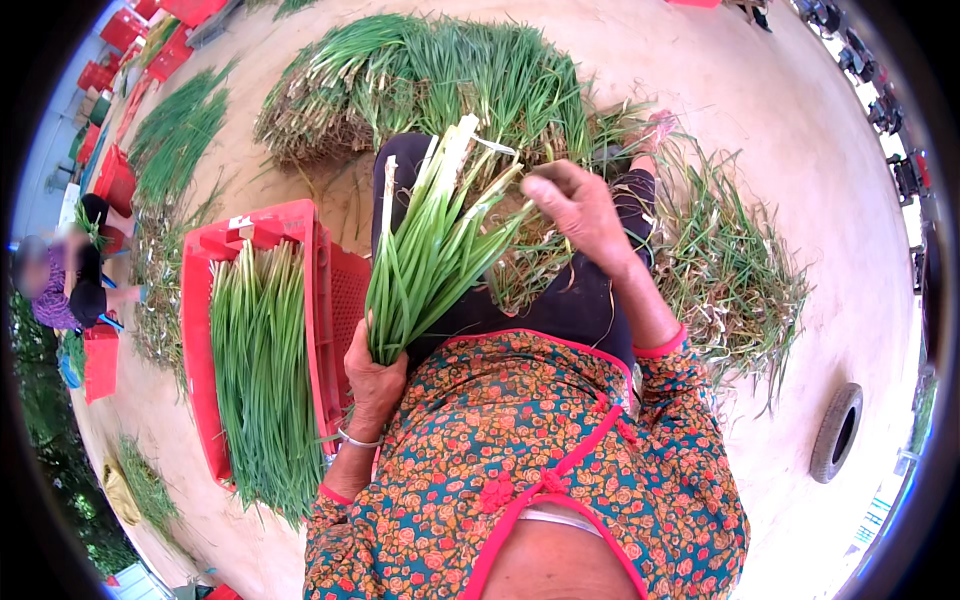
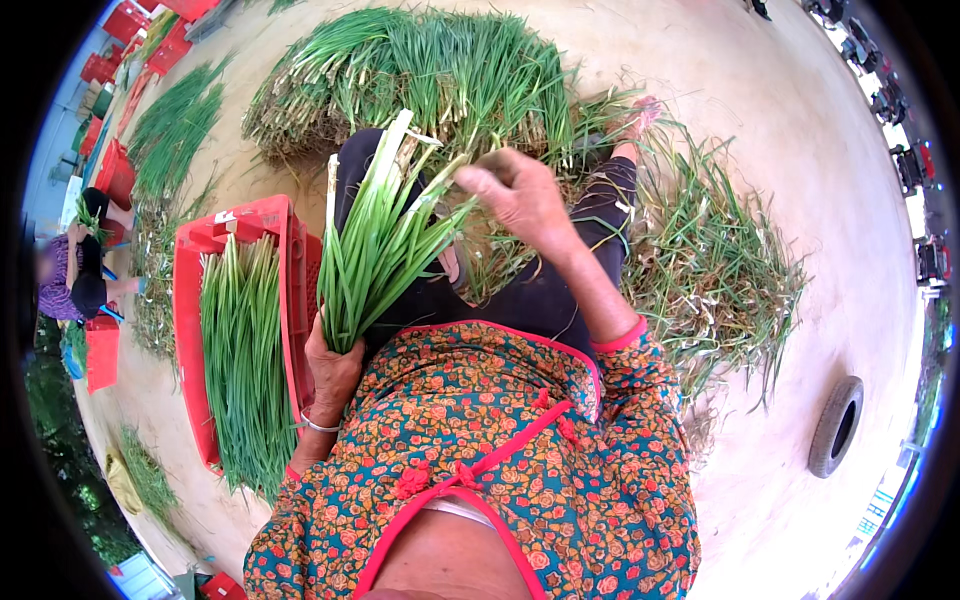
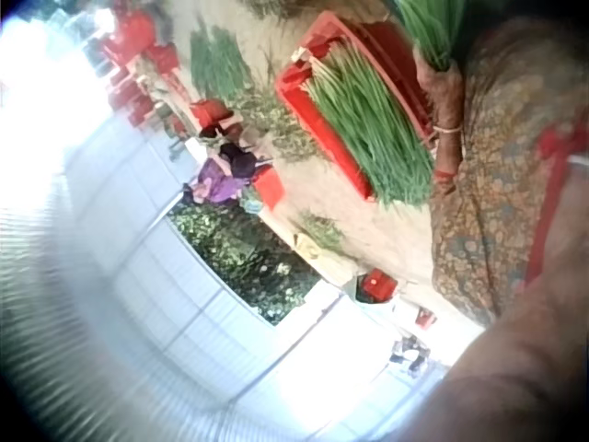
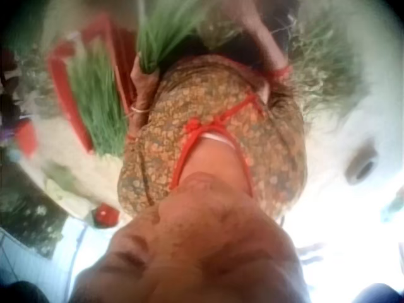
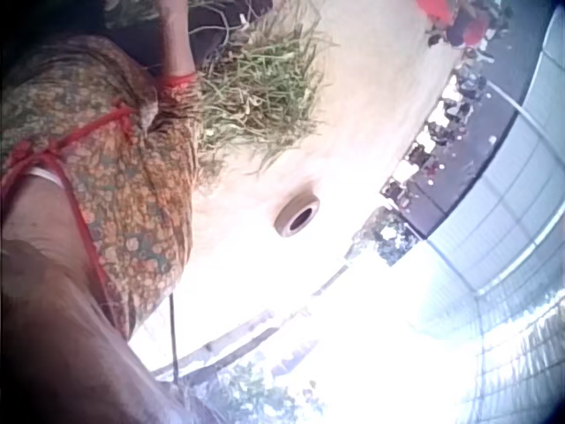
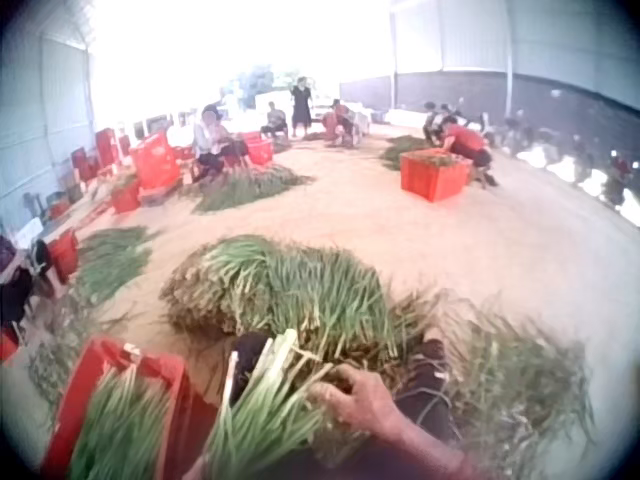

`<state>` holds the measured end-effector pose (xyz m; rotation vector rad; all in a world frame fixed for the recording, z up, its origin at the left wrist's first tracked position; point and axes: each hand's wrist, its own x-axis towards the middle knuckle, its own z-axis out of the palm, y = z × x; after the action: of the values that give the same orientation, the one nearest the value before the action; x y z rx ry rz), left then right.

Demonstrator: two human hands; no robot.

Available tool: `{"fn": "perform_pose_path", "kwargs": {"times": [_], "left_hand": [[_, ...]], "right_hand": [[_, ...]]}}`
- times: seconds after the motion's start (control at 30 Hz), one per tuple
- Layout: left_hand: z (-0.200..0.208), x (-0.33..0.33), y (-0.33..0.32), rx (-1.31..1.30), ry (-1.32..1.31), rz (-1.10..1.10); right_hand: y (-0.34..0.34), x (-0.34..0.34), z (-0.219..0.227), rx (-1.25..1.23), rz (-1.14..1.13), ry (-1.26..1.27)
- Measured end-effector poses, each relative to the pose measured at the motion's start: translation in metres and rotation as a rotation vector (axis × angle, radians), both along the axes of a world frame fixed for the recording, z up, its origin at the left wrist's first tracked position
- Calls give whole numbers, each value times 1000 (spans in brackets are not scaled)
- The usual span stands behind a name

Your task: The person cleans a bundle of green onions by hand, stripping away the outer layers and debris from the stalks and placing the cleaned items into a red plastic crate.

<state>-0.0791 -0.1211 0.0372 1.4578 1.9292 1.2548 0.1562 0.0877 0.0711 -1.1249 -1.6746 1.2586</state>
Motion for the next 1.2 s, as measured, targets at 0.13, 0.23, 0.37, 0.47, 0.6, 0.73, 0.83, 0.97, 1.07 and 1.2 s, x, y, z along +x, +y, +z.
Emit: {"fn": "perform_pose_path", "kwargs": {"times": [0.13, 0.23, 0.37, 0.47, 0.6, 0.73, 0.83, 0.97, 1.07, 1.2], "left_hand": [[-3, 1, 0, 32, 94, 18], [1, 1, 2, 8, 46, 6], [-4, 3, 3, 15, 95, -1], [-12, 2, 2, -10, 116, 1], [-9, 1, -1, -26, 12, 12], [-10, -3, 0, -25, -17, 5], [-9, -9, -5, -48, -5, -5], [-2, -14, -14, -72, -15, -23], [13, -15, -18, -95, -44, -53], [7, -19, -27, -123, -100, -69]], "right_hand": [[-9, -45, -14, 245, 8, -105], [-9, -45, -12, 274, -71, 26], [18, -15, -17, 57, -315, 368], [42, 12, -30, -22, -575, 537], [57, 58, -29, 166, -654, 394], [2, 6, 1, 708, -116, -240], [-16, -25, 6, 803, 277, -304], [-19, -35, -1, 865, 498, -381], [-25, -41, -1, 914, 584, -424], [-30, -43, -9, 982, 652, -399]]}}
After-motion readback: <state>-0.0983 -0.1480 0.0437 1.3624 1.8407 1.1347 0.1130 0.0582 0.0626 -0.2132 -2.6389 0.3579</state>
